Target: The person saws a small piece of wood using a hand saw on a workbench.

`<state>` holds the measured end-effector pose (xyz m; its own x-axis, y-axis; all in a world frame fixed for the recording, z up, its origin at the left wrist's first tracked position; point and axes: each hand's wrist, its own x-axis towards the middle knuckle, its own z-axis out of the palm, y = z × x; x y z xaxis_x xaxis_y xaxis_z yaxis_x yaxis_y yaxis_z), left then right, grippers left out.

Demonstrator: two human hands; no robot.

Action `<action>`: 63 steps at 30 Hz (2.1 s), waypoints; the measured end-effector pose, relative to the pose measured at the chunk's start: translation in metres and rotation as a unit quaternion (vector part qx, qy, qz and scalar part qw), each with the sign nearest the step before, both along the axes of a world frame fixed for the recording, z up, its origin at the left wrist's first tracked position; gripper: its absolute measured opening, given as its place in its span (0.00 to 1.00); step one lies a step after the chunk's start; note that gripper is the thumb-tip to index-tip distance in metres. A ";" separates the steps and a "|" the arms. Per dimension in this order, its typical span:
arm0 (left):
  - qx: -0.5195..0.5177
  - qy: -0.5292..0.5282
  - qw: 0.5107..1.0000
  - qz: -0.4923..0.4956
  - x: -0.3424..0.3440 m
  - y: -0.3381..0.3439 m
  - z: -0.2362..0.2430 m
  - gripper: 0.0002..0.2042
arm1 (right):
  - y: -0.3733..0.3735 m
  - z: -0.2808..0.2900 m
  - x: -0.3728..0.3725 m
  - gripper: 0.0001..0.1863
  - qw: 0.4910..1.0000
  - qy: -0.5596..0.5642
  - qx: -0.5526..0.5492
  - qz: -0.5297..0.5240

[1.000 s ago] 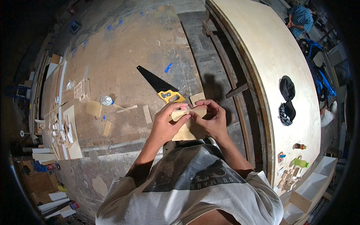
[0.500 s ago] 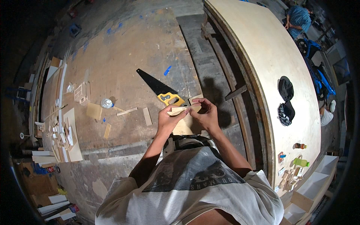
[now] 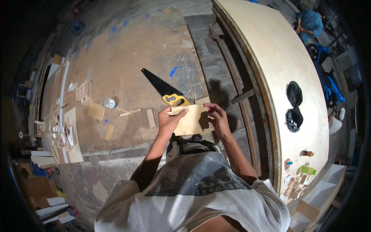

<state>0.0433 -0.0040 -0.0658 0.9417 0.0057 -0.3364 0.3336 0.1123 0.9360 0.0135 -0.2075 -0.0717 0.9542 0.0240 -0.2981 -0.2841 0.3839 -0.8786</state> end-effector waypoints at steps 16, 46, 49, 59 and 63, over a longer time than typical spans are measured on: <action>0.029 0.001 0.999 -0.013 0.000 -0.001 -0.006 0.12 | 0.018 -0.013 -0.010 0.13 0.994 -0.032 -0.099 0.039; 0.043 -0.035 0.995 -0.079 -0.009 -0.015 -0.009 0.10 | 0.024 -0.013 -0.008 0.12 0.978 -0.038 -0.201 -0.049; 0.054 -0.022 0.995 -0.079 -0.010 -0.015 -0.007 0.11 | 0.026 -0.010 -0.008 0.13 0.980 -0.053 -0.183 -0.054; 0.063 -0.031 0.994 -0.089 -0.008 -0.011 -0.013 0.12 | 0.027 -0.003 -0.007 0.13 0.982 -0.027 -0.181 -0.039; 0.051 -0.021 0.994 -0.089 -0.006 -0.011 -0.009 0.12 | 0.028 -0.006 -0.006 0.13 0.980 -0.045 -0.189 -0.048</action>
